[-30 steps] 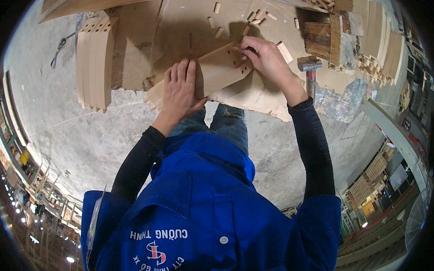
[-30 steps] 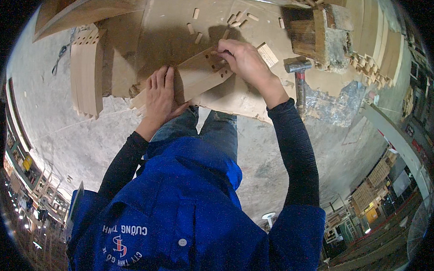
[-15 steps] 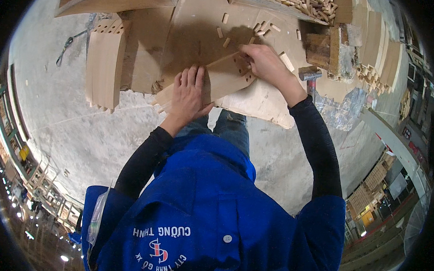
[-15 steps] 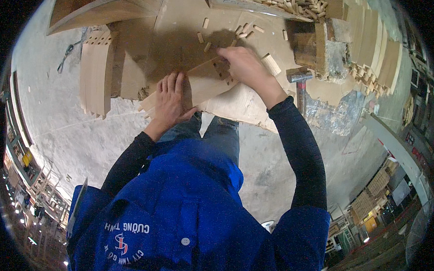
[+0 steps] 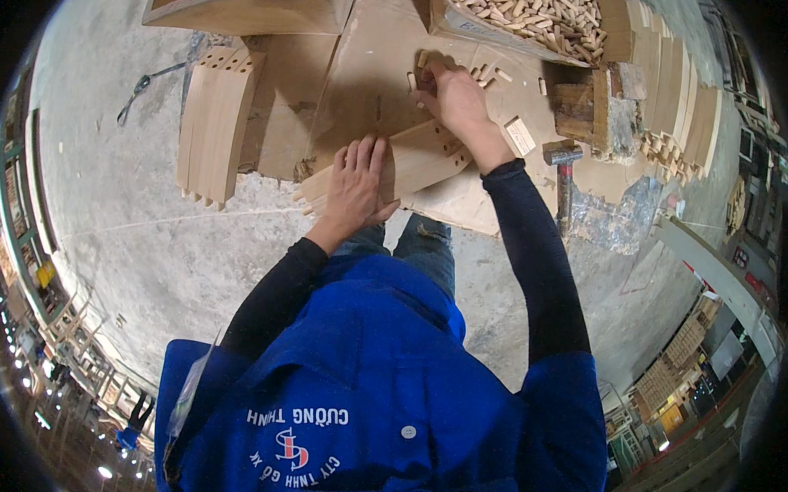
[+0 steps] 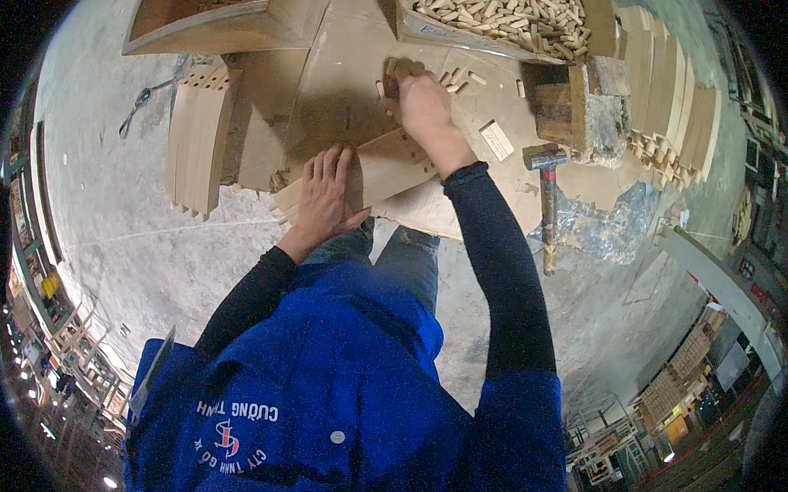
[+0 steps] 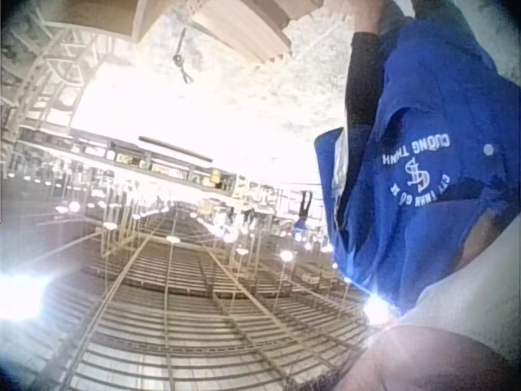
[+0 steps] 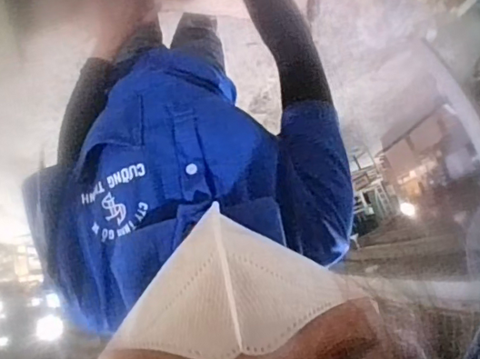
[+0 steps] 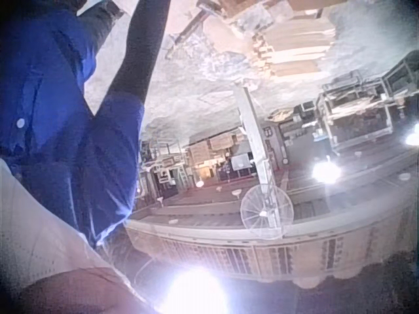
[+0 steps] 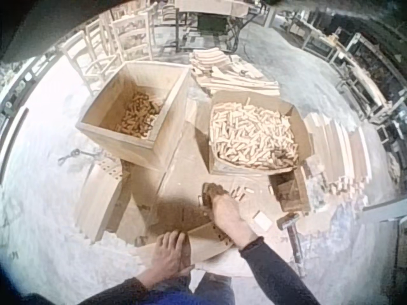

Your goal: The person inserts small wooden dowels into pre-drilled holes on flat wooden slats and taps them flush with a hammer. They repeat this process for several slats, then stack the completed pieces on a nearby pile.

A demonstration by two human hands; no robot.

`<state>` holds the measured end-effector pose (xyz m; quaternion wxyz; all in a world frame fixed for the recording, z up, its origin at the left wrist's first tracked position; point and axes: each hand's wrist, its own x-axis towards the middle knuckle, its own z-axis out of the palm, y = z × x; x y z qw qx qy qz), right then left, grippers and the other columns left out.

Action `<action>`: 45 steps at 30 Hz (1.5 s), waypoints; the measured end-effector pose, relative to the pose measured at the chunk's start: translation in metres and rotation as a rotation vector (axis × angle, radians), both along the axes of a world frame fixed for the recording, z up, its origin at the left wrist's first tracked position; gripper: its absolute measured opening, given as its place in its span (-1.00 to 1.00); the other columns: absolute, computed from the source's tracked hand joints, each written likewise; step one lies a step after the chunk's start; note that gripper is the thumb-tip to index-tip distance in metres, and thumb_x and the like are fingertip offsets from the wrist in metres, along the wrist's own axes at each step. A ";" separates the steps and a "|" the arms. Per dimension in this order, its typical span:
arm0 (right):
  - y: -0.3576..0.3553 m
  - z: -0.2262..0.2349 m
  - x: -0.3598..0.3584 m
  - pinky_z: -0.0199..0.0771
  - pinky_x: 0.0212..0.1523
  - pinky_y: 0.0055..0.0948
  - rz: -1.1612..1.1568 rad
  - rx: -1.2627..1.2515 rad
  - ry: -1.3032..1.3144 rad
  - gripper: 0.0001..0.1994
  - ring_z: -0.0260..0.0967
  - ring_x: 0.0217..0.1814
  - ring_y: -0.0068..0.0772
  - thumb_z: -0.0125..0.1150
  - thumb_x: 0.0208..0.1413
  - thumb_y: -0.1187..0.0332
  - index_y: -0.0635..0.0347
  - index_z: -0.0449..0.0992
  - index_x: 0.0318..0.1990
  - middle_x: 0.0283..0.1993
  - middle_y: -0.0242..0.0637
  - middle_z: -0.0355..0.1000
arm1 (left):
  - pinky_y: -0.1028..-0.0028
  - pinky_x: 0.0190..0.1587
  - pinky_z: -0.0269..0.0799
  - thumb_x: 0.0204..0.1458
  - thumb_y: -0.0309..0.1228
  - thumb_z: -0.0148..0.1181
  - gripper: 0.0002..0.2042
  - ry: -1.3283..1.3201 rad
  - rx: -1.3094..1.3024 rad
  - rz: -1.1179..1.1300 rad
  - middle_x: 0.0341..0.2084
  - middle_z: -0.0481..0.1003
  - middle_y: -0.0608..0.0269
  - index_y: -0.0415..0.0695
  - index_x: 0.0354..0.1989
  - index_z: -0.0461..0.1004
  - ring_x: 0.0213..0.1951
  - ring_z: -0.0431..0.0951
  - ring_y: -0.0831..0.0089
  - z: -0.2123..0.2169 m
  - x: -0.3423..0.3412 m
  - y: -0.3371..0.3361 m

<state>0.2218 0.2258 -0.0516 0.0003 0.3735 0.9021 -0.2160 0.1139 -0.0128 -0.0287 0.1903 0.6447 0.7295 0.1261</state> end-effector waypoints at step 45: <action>-0.040 0.054 0.115 0.48 -0.10 -0.12 0.199 -0.141 0.160 -0.89 0.46 -0.12 0.09 0.12 -0.01 0.62 0.33 0.44 -0.29 -0.31 -0.04 0.49 | 0.03 0.36 0.07 -0.32 0.03 0.53 0.09 0.027 0.011 0.032 0.24 0.21 -0.10 -0.23 0.39 0.08 0.28 0.21 -0.08 0.000 0.006 0.003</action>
